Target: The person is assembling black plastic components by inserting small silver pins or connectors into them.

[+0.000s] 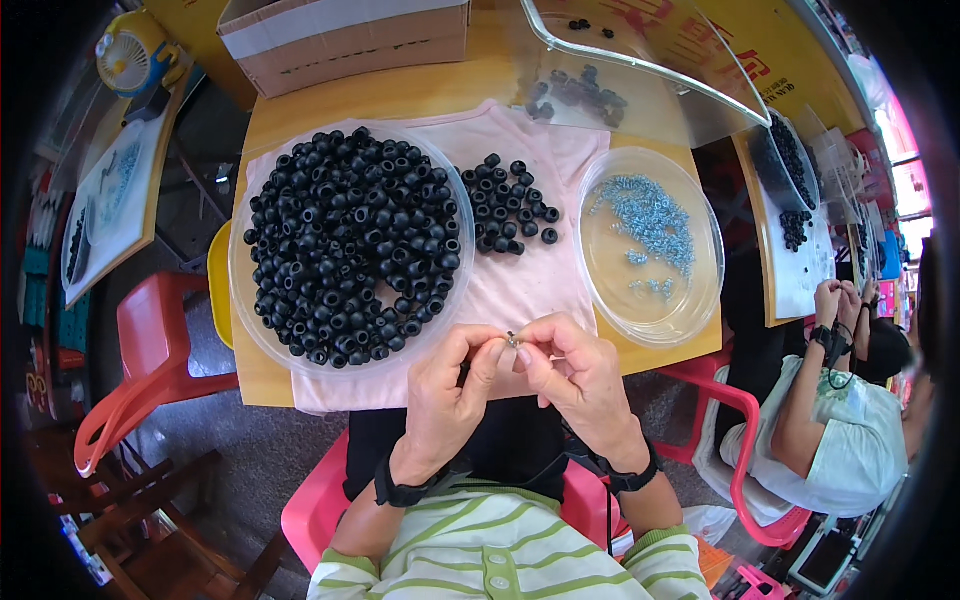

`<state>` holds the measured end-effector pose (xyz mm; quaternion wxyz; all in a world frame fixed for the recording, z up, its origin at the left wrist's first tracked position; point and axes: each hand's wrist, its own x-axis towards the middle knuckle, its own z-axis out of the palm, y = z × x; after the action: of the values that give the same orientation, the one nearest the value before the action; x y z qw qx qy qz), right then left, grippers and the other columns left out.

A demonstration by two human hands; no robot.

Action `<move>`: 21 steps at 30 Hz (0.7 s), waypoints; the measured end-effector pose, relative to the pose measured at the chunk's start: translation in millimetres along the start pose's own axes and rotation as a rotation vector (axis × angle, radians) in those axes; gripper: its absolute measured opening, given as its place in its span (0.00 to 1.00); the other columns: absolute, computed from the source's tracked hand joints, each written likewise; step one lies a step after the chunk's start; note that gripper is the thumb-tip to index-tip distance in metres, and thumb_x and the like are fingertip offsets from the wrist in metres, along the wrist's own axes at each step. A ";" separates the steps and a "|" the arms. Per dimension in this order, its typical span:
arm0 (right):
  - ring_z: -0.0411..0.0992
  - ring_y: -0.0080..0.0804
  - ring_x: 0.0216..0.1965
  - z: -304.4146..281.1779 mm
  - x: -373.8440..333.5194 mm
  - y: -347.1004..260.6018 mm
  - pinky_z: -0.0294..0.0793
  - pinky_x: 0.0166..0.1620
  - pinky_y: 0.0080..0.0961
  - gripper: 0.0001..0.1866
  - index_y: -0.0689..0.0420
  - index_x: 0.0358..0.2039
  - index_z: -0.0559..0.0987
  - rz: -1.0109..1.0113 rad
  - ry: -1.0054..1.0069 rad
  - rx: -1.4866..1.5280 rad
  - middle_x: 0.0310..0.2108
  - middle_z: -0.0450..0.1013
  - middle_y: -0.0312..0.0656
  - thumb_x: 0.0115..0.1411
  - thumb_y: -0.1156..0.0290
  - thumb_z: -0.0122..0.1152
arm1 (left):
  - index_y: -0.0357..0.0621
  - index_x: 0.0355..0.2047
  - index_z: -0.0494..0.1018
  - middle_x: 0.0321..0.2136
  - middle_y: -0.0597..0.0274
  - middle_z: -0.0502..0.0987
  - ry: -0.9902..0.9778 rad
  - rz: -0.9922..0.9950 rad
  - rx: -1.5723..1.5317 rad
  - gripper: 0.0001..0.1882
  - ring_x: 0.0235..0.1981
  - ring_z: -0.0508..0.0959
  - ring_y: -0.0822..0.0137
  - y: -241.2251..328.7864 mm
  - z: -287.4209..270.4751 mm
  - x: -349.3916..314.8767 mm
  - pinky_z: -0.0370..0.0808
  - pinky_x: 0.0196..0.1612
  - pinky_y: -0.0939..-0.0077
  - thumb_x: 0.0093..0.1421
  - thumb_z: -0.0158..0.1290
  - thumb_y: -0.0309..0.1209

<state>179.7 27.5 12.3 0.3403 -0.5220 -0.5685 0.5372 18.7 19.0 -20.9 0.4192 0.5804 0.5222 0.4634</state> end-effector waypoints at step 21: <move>0.74 0.36 0.27 -5.3 6.8 8.4 0.74 0.31 0.26 0.10 0.61 0.36 0.75 -0.451 0.052 -0.321 0.29 0.73 0.44 0.52 0.83 0.62 | 0.47 0.25 0.64 0.17 0.79 0.58 -0.302 -0.734 -0.632 0.20 0.13 0.52 0.87 19.1 -11.1 7.1 0.48 0.14 0.89 0.70 0.41 0.45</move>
<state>185.0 34.4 4.1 0.3785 -0.4429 -0.7395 0.3372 12.2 24.1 0.9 0.7805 0.2642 0.4594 0.3318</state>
